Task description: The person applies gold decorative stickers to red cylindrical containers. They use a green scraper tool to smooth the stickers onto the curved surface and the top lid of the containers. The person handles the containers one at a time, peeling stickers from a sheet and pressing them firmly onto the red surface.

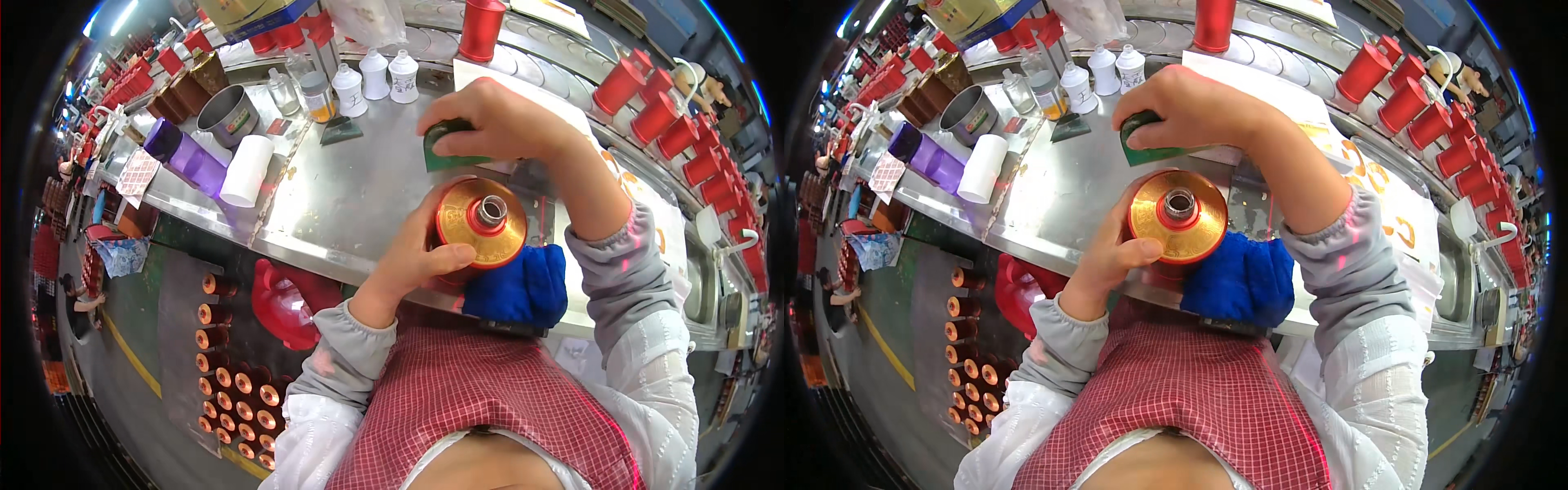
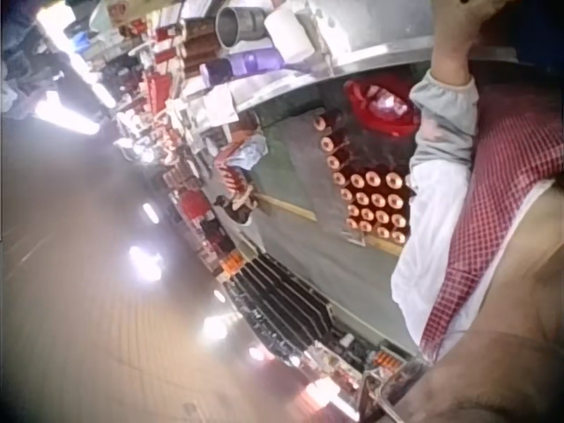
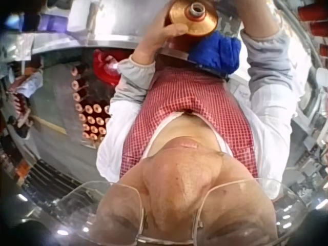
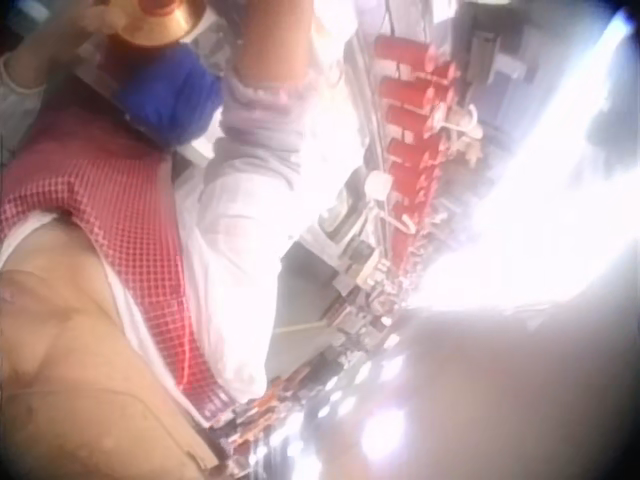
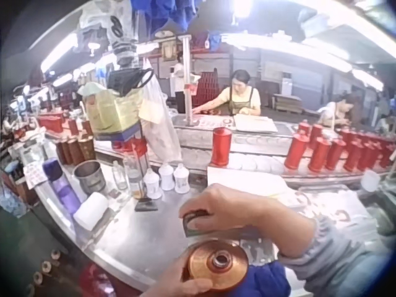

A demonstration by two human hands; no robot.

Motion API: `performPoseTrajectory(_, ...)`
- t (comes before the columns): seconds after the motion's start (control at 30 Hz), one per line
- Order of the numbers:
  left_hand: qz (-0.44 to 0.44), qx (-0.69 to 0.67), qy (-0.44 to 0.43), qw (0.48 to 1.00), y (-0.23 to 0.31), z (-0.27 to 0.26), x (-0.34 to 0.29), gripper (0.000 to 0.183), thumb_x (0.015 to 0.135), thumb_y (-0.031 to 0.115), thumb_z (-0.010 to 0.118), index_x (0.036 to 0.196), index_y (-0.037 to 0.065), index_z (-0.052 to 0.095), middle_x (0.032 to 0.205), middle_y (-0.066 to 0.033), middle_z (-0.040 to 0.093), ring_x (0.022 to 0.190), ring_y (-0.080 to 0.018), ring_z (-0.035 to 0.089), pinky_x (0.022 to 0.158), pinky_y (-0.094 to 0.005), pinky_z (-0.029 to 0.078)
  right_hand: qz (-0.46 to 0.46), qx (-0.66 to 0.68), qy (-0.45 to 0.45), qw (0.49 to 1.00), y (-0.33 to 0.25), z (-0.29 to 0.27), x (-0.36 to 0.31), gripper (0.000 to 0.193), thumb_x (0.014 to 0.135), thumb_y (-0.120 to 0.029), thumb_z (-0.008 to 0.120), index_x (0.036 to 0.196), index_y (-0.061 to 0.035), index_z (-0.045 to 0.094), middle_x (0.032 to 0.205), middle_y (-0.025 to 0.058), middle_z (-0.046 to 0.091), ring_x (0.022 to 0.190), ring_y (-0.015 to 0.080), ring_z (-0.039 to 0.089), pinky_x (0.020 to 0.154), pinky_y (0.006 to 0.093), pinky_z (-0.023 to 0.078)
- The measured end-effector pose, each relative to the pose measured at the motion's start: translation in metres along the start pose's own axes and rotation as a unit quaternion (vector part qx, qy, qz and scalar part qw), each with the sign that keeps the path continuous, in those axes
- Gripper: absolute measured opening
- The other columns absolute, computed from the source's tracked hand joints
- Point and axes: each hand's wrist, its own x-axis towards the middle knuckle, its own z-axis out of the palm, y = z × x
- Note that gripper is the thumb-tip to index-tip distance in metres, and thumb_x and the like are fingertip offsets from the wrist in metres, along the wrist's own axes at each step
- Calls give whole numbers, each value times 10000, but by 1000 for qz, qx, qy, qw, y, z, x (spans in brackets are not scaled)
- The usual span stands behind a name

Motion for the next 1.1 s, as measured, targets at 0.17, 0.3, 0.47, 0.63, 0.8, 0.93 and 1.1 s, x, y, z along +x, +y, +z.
performPoseTrajectory(0.17,-13,-3,-10,1000,-5,-1,0,906,727,385,768,1411,-12,325,1339,-144,475,1234,-227,487,1043,-360,389,140,-119,102,978,1,10,-9,266,837,-141,675,1059,5,658,964,53,679,880,108,609,808,259,484)
performPoseTrajectory(0.3,53,37,-24,998,-14,-10,6,1008,721,422,789,1449,-16,247,1355,-146,451,1264,-227,445,1072,-377,341,158,209,239,935,-15,17,-49,290,858,-164,684,1095,-1,646,987,34,659,893,105,599,815,263,489)
performPoseTrajectory(0.47,224,345,-18,911,-7,-24,8,1209,638,615,779,1489,10,169,1388,-178,427,1295,-307,419,1127,-487,230,214,320,333,861,0,61,-83,283,903,-181,664,1129,-14,632,993,28,655,902,95,604,802,246,496)
performPoseTrajectory(0.63,337,566,12,753,6,-19,2,891,764,568,694,1411,36,391,1320,-138,526,1260,-326,455,1141,-567,150,222,317,340,857,2,70,-90,258,930,-172,629,1134,-13,624,1001,27,656,900,83,603,788,236,498)
performPoseTrajectory(0.8,373,615,131,683,-16,11,-27,491,902,382,608,1259,58,517,1229,-146,575,1205,-324,494,1134,-598,132,196,305,364,858,-1,77,-88,235,931,-186,633,1093,-15,634,924,-5,642,835,52,567,737,217,483)
performPoseTrajectory(0.93,428,646,148,615,-30,34,-32,264,909,215,591,1139,87,592,1160,-131,574,1214,-309,472,1135,-617,96,185,259,380,868,-5,78,-84,238,929,-189,635,1077,-2,625,909,2,634,828,54,558,732,221,479)
performPoseTrajectory(1.1,411,640,125,637,-21,39,-28,388,879,279,633,1200,78,549,1208,-127,556,1220,-311,471,1136,-608,110,168,213,403,874,-3,83,-91,264,923,-203,644,1087,2,620,904,10,636,829,67,563,733,233,482)
